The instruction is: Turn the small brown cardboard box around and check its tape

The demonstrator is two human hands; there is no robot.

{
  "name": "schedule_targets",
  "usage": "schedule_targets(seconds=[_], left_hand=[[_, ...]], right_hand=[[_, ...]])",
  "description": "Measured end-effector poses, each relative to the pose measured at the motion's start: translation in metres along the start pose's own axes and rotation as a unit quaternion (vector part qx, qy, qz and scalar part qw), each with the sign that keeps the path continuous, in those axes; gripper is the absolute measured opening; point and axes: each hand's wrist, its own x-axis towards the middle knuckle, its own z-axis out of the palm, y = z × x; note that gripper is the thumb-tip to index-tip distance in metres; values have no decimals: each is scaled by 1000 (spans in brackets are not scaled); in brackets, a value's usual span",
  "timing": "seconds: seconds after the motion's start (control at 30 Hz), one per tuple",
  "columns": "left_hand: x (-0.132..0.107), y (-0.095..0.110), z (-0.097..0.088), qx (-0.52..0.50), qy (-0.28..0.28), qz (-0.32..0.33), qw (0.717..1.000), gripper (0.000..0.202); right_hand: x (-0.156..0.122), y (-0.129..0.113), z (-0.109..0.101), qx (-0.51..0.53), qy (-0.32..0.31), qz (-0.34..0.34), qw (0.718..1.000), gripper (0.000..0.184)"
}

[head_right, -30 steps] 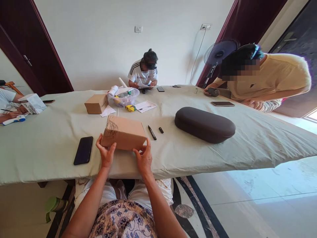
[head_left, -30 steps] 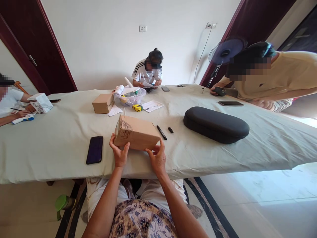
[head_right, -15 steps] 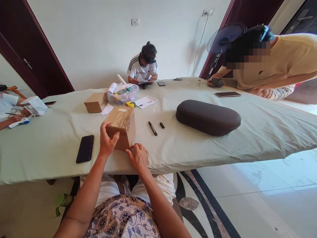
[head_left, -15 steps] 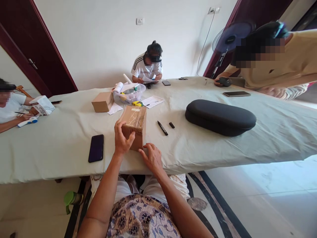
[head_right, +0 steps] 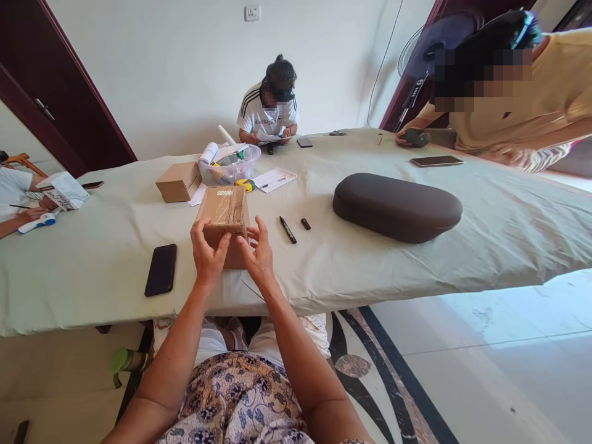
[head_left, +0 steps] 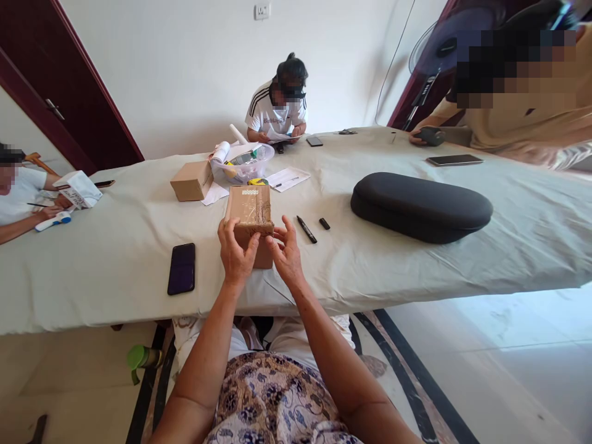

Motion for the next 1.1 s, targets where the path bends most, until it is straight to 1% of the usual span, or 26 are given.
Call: schedule_targets(seconds=[0.07,0.13,0.3,0.4,0.5,0.7,0.77,0.83,0.9,0.93,0.97,1.03,1.1], left_hand=[[-1,4,4,2,15,-14,1000,57],[-2,7,8,6,28,-33,999,60],[-4,15,24,30,83,-75,993,58],[-4,16,30,30,109,-78,991,55],[-6,15,31,30,104,-70,992,55],[-8,8,24,66,60,-61,994,65],[-7,4,21,69,52,-51,995,64],[-6,0,19,72,44,-33,996,64],[-5,-6,16,77,32,-12,996,64],[-4,-8,14,80,28,-1,996,64],[-4,-11,13,84,24,9,996,64],[-3,-15,11,91,20,28,995,64],[-2,-18,9,95,15,42,994,64]], right_hand=[[-1,3,1,2,2,4,1000,76],[-5,10,-1,2,-4,0,1000,74],[-8,33,-5,-5,-28,-9,1000,75],[-5,38,-6,-17,-22,-11,1000,68],[-6,36,-5,-24,-22,-24,999,64],[-13,39,0,-54,-2,-38,998,59],[-10,39,-3,-51,-15,-38,998,59],[-7,33,-9,-38,-35,-26,998,60],[-7,15,-15,-37,-24,-8,999,56],[-10,3,-18,-46,11,-7,999,50],[-15,-10,-20,-54,49,-23,997,44],[-32,-35,-19,-45,-3,-82,996,38],[-53,-53,-15,-33,-84,-128,988,35]])
